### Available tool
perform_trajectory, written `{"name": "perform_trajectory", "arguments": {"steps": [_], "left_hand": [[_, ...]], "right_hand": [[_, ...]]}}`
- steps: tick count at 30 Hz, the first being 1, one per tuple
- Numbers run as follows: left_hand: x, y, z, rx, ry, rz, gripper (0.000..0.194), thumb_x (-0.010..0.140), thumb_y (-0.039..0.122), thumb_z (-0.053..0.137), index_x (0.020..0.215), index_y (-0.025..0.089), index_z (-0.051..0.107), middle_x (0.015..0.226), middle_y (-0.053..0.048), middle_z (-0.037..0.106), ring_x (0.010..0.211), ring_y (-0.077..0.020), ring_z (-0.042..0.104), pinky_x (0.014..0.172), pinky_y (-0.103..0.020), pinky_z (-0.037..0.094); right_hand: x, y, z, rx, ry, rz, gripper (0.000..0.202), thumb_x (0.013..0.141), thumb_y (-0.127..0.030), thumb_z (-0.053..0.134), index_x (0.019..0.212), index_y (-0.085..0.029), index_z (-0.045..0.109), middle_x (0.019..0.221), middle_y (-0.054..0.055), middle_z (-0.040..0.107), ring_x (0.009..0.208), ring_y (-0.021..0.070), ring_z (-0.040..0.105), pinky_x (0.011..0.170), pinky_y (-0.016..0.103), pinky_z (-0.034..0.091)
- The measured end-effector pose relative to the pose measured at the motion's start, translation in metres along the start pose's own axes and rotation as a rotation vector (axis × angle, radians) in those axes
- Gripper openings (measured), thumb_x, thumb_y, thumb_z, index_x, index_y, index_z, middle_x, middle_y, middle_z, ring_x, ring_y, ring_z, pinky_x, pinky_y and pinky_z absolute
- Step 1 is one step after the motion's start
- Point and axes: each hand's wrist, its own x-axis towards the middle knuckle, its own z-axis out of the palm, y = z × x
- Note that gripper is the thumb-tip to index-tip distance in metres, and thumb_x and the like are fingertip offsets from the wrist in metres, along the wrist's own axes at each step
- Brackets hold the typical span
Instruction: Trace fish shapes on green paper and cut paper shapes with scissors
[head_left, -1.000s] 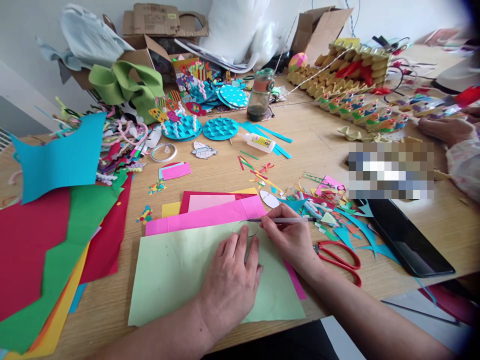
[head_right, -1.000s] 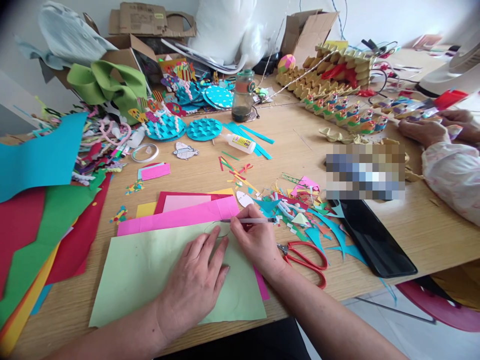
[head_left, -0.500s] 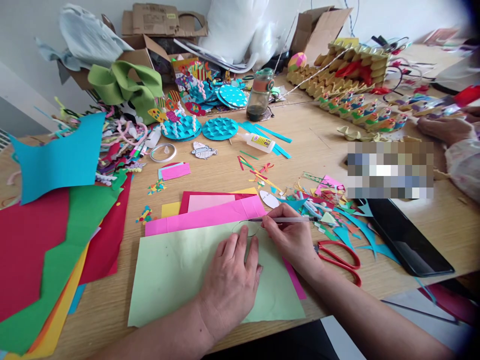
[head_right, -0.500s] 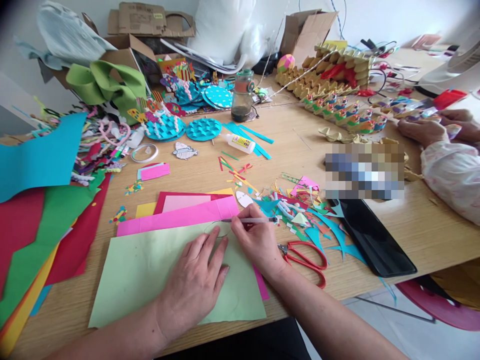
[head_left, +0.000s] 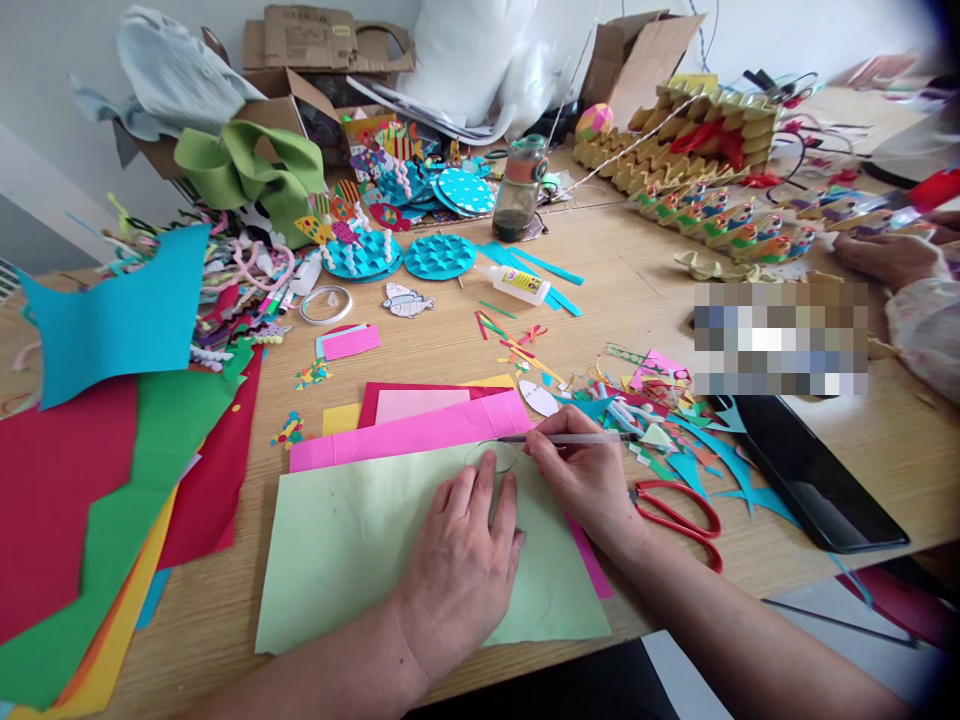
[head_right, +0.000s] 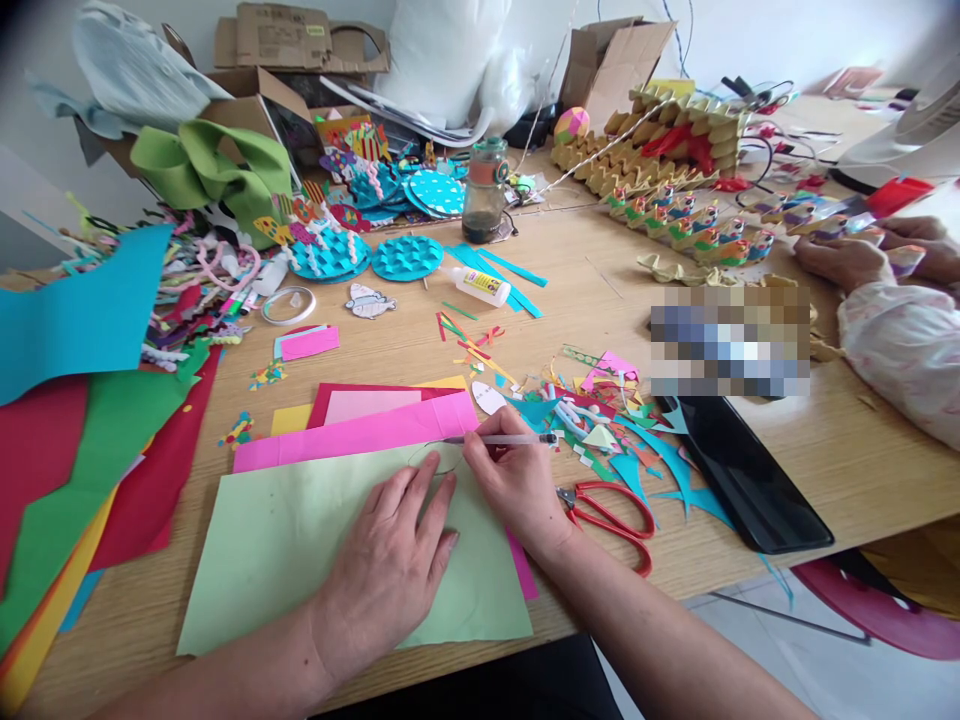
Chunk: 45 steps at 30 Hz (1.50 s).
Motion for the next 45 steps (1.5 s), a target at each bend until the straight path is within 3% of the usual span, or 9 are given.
{"name": "perform_trajectory", "arguments": {"steps": [36,45], "left_hand": [[0.0000,-0.0006,0.0007,-0.003,0.025,0.006,0.046,0.092,0.033,0.046,0.131,0.009,0.051,0.139,-0.020,0.047,0.121,-0.0310,0.049,0.094,-0.042,0.042],[-0.0018,0.0011,-0.0012,-0.010,0.076,-0.004,0.043,0.090,0.027,0.050,0.129,0.011,0.051,0.133,-0.021,0.049,0.116,-0.0324,0.051,0.091,-0.046,0.045]], "right_hand": [[-0.0013,-0.0033,-0.0029,-0.016,0.033,-0.004,0.015,0.077,-0.017,0.056,0.064,-0.021,0.049,0.060,-0.002,0.050,0.053,0.0122,0.045,0.048,0.025,0.035],[-0.0037,-0.0064,-0.0058,0.090,0.045,-0.037,0.015,0.076,-0.015,0.056,0.064,-0.021,0.050,0.059,-0.002,0.052,0.055,0.0126,0.047,0.049,0.025,0.036]]}}
